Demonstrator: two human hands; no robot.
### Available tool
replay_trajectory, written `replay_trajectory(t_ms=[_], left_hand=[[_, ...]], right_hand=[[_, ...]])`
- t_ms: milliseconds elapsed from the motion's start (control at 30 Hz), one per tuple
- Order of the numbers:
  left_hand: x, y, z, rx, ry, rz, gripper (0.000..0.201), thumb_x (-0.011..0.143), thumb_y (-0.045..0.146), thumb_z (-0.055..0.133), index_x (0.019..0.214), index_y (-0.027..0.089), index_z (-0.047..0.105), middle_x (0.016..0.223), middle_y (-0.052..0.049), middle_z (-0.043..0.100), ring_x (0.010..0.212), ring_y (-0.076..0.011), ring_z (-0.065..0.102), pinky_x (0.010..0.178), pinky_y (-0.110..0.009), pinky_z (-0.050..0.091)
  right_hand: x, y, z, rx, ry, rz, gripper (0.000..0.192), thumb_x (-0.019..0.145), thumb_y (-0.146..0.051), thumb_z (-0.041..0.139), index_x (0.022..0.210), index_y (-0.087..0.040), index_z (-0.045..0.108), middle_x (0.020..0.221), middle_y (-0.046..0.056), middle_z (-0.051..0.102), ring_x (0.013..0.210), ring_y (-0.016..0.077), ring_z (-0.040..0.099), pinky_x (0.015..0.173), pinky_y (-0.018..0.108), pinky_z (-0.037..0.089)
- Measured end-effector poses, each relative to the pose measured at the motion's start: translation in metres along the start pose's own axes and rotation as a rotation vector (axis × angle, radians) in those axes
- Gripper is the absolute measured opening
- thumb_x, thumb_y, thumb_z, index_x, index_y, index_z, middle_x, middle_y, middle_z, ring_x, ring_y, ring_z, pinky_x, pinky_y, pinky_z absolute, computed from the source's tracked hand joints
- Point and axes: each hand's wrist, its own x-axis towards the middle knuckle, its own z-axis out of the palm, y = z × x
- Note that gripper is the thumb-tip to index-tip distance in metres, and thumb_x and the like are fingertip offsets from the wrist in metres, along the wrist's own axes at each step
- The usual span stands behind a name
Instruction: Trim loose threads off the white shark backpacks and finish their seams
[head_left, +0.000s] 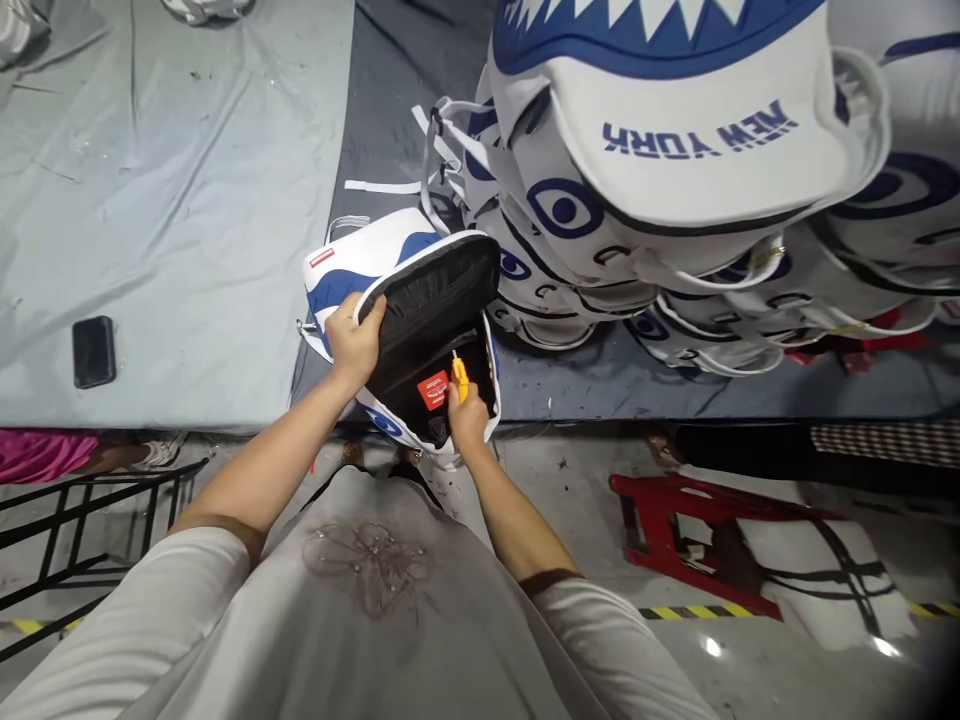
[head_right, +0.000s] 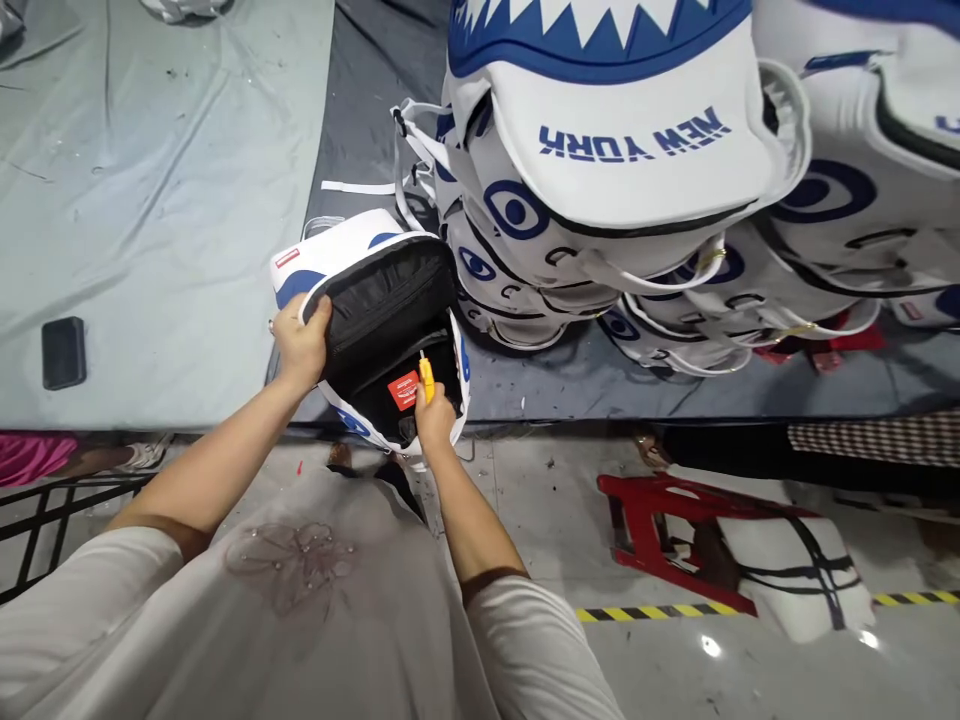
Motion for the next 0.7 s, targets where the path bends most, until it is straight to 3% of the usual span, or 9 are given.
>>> replay_trajectory(t_ms=[67, 133, 267, 367, 433, 533, 633, 700], left_hand=[[0.002, 0.002, 0.001, 0.005, -0.020, 0.027, 0.053, 0.086, 0.065, 0.059, 0.061, 0.019, 0.049, 0.058, 0.004, 0.045, 0.058, -0.0102, 0.042, 0.057, -0.024, 0.035], [0.006, 0.004, 0.001, 0.015, -0.040, 0.053, 0.054, 0.086, 0.066, 0.058, 0.061, 0.019, 0.049, 0.057, 0.004, 0.046, 0.057, -0.0101, 0.041, 0.056, -0.024, 0.034], [0.012, 0.007, -0.001, 0.031, -0.113, 0.128, 0.054, 0.088, 0.064, 0.057, 0.059, 0.019, 0.048, 0.058, 0.003, 0.046, 0.056, -0.0099, 0.041, 0.056, -0.024, 0.033], [0.011, 0.009, -0.003, 0.032, -0.137, 0.165, 0.054, 0.089, 0.062, 0.057, 0.057, 0.019, 0.044, 0.056, 0.004, 0.044, 0.054, -0.0096, 0.040, 0.055, -0.025, 0.032], [0.009, 0.009, -0.002, 0.041, -0.137, 0.169, 0.054, 0.089, 0.061, 0.056, 0.057, 0.019, 0.044, 0.056, 0.004, 0.044, 0.053, -0.0096, 0.040, 0.054, -0.025, 0.032], [0.009, 0.007, 0.001, 0.065, -0.135, 0.154, 0.051, 0.090, 0.059, 0.057, 0.059, 0.019, 0.046, 0.056, 0.004, 0.045, 0.053, -0.0098, 0.042, 0.054, -0.025, 0.033], [0.006, 0.010, 0.002, 0.148, -0.108, 0.131, 0.040, 0.090, 0.053, 0.059, 0.070, 0.019, 0.055, 0.063, 0.003, 0.054, 0.059, -0.0112, 0.052, 0.060, -0.025, 0.040], [-0.010, 0.019, -0.001, 0.224, -0.106, 0.147, 0.030, 0.090, 0.049, 0.059, 0.089, 0.019, 0.061, 0.081, -0.002, 0.065, 0.077, -0.0159, 0.062, 0.074, -0.029, 0.048]], right_hand=[[0.000, -0.003, -0.019, -0.028, -0.062, -0.017, 0.050, 0.107, -0.042, 0.025, 0.131, -0.009, 0.053, 0.106, 0.018, 0.072, 0.095, 0.0233, 0.069, 0.071, 0.027, 0.042], [0.002, -0.002, -0.047, -0.070, -0.152, -0.061, 0.042, 0.104, -0.045, 0.039, 0.126, -0.016, 0.060, 0.108, 0.014, 0.073, 0.099, 0.0229, 0.069, 0.074, 0.026, 0.044], [0.010, 0.008, -0.121, -0.241, -0.291, 0.019, 0.039, 0.097, -0.042, 0.054, 0.119, -0.013, 0.066, 0.112, 0.019, 0.071, 0.103, 0.0288, 0.068, 0.079, 0.033, 0.048], [0.014, 0.019, -0.169, -0.364, -0.436, 0.098, 0.033, 0.091, -0.039, 0.063, 0.103, -0.009, 0.071, 0.086, 0.017, 0.072, 0.083, 0.0299, 0.071, 0.072, 0.036, 0.050], [0.015, 0.023, -0.189, -0.409, -0.531, 0.109, 0.031, 0.091, -0.039, 0.064, 0.091, -0.009, 0.071, 0.066, 0.012, 0.066, 0.066, 0.0273, 0.068, 0.065, 0.036, 0.050], [0.019, 0.022, -0.197, -0.414, -0.616, 0.053, 0.036, 0.095, -0.043, 0.058, 0.082, -0.010, 0.068, 0.052, 0.004, 0.055, 0.050, 0.0200, 0.058, 0.057, 0.032, 0.047], [0.025, 0.008, -0.183, -0.380, -0.666, -0.023, 0.041, 0.099, -0.044, 0.052, 0.074, -0.013, 0.063, 0.046, -0.001, 0.048, 0.042, 0.0137, 0.049, 0.052, 0.028, 0.044], [0.031, -0.006, -0.169, -0.348, -0.713, -0.057, 0.041, 0.095, -0.044, 0.059, 0.067, -0.014, 0.061, 0.045, -0.003, 0.046, 0.040, 0.0111, 0.045, 0.051, 0.026, 0.043]])
